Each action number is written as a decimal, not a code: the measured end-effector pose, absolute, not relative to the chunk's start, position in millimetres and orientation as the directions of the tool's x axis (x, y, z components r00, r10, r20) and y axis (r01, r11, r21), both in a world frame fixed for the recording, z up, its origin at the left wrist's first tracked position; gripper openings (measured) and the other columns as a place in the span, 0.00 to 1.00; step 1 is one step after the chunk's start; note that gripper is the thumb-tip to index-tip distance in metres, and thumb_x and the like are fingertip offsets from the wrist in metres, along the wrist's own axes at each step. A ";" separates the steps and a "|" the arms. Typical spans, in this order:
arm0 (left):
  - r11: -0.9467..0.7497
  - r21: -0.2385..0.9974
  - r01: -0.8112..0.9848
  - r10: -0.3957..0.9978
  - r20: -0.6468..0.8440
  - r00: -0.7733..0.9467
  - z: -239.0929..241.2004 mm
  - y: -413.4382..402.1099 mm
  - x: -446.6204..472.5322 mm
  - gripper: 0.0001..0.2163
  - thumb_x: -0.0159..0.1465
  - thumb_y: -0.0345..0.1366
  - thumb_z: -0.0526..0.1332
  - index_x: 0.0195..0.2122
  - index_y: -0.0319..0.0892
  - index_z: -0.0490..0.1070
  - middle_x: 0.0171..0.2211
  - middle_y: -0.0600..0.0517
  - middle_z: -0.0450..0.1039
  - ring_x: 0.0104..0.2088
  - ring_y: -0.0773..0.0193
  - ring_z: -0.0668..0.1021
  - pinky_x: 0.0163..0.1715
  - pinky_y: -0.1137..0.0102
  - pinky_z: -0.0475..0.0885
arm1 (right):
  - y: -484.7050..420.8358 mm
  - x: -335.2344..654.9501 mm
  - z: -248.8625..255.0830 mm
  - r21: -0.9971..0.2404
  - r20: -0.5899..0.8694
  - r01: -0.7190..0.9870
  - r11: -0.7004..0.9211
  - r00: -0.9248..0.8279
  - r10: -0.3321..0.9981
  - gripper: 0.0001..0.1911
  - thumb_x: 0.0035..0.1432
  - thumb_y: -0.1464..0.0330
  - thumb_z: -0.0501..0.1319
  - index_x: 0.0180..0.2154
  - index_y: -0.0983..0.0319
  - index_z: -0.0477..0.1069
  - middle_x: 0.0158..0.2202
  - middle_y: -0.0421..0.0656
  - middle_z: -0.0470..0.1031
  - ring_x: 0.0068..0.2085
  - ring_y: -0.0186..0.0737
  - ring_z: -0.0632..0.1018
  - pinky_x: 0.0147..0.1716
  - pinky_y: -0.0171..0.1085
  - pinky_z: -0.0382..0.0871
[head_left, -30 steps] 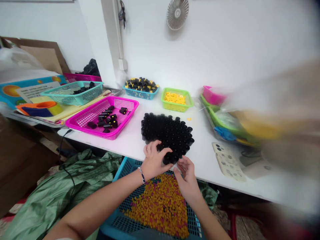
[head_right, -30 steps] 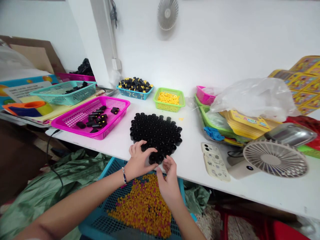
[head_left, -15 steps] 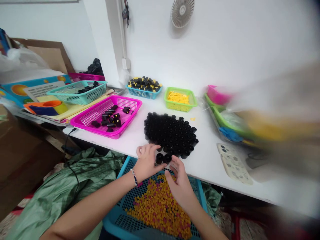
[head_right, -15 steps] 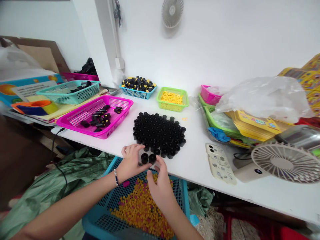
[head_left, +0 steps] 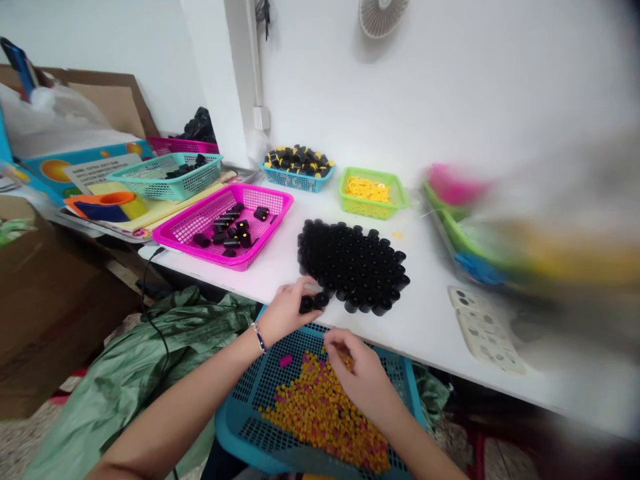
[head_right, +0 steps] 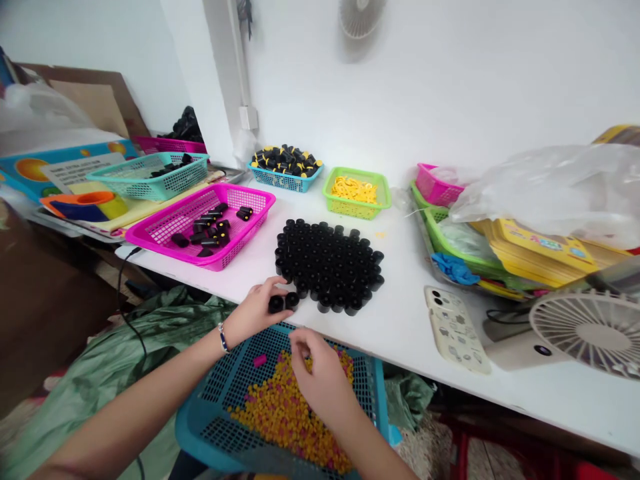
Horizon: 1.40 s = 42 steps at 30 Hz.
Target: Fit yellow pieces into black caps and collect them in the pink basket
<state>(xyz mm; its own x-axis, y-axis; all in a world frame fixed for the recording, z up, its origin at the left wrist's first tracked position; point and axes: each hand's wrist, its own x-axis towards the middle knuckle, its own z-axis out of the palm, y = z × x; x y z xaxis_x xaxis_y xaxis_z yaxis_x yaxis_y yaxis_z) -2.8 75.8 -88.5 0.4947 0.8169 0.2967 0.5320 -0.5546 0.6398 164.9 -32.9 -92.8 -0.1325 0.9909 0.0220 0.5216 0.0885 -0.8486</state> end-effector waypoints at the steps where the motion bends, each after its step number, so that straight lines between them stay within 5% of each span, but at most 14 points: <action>1: -0.549 0.652 0.522 0.818 0.294 0.494 -88.8 78.6 -5.2 0.26 0.54 0.39 0.65 0.52 0.45 0.55 0.42 0.50 0.75 0.46 0.57 0.75 0.48 0.61 0.64 | -34.7 169.6 -98.2 -0.803 -0.043 0.588 0.093 -0.213 0.976 0.12 0.60 0.67 0.50 0.43 0.58 0.68 0.39 0.43 0.73 0.39 0.39 0.75 0.41 0.39 0.68; 6: -0.531 0.682 0.502 0.831 0.301 0.468 -92.9 86.5 -11.1 0.24 0.55 0.38 0.65 0.51 0.46 0.57 0.41 0.51 0.75 0.44 0.58 0.76 0.45 0.63 0.68 | -41.7 179.4 -144.2 -0.577 -0.352 0.807 0.131 -0.390 0.851 0.15 0.50 0.71 0.59 0.42 0.62 0.72 0.44 0.49 0.71 0.42 0.44 0.74 0.42 0.38 0.66; 9: -0.517 0.697 0.498 0.842 0.307 0.444 -94.5 86.5 -11.4 0.26 0.54 0.38 0.66 0.51 0.45 0.56 0.42 0.50 0.74 0.45 0.57 0.76 0.47 0.62 0.68 | -42.0 177.1 -163.8 -0.489 -0.399 0.853 0.182 -0.404 0.823 0.17 0.49 0.71 0.60 0.43 0.62 0.70 0.47 0.49 0.70 0.42 0.43 0.75 0.40 0.36 0.66; 14: -0.483 0.781 0.396 0.845 0.297 0.445 -91.7 83.3 -16.8 0.34 0.50 0.41 0.69 0.54 0.45 0.52 0.47 0.46 0.71 0.48 0.57 0.74 0.50 0.62 0.67 | -35.3 176.1 -174.6 -0.360 -0.466 0.892 0.275 -0.427 0.775 0.09 0.51 0.75 0.55 0.32 0.62 0.73 0.35 0.44 0.75 0.33 0.39 0.76 0.30 0.31 0.66; 20: -0.396 0.822 0.409 0.890 0.235 0.390 -87.4 78.4 -26.1 0.32 0.54 0.41 0.66 0.56 0.46 0.51 0.43 0.47 0.74 0.46 0.58 0.75 0.49 0.61 0.68 | -39.7 176.8 -173.0 -0.227 -0.506 0.892 0.390 -0.450 0.735 0.18 0.48 0.84 0.50 0.33 0.65 0.73 0.36 0.51 0.76 0.35 0.45 0.77 0.32 0.36 0.69; 31: -0.412 0.788 0.457 0.886 0.228 0.405 -90.9 82.8 -33.4 0.27 0.53 0.43 0.65 0.53 0.48 0.58 0.40 0.52 0.75 0.44 0.59 0.77 0.47 0.64 0.70 | -34.2 188.0 -154.8 -0.255 -0.508 0.825 0.505 -0.559 0.655 0.16 0.49 0.83 0.50 0.34 0.64 0.72 0.35 0.48 0.76 0.36 0.44 0.77 0.33 0.36 0.69; 33: -0.403 0.792 0.459 0.891 0.224 0.396 -91.5 83.5 -33.4 0.28 0.52 0.43 0.66 0.53 0.47 0.58 0.39 0.52 0.75 0.43 0.59 0.77 0.47 0.64 0.70 | -27.8 182.7 -136.4 -0.374 -0.426 0.799 0.471 -0.599 0.678 0.13 0.55 0.79 0.51 0.31 0.63 0.72 0.32 0.46 0.75 0.33 0.41 0.77 0.32 0.35 0.68; 37: -0.426 0.786 0.449 0.879 0.243 0.410 -92.5 85.1 -33.4 0.22 0.52 0.45 0.66 0.46 0.46 0.65 0.40 0.52 0.75 0.42 0.60 0.77 0.45 0.65 0.71 | -4.9 165.1 -80.9 -0.607 -0.028 0.672 0.424 -0.551 0.834 0.12 0.61 0.69 0.51 0.34 0.58 0.73 0.33 0.41 0.75 0.37 0.37 0.75 0.39 0.36 0.69; 42: -0.479 0.743 0.467 0.856 0.278 0.436 -92.8 86.0 -34.1 0.16 0.53 0.46 0.64 0.41 0.45 0.70 0.39 0.53 0.75 0.40 0.61 0.76 0.43 0.67 0.70 | 40.2 148.0 -48.7 -0.489 0.360 0.689 0.535 -0.398 0.843 0.13 0.61 0.68 0.51 0.38 0.57 0.74 0.39 0.43 0.74 0.42 0.40 0.75 0.45 0.42 0.69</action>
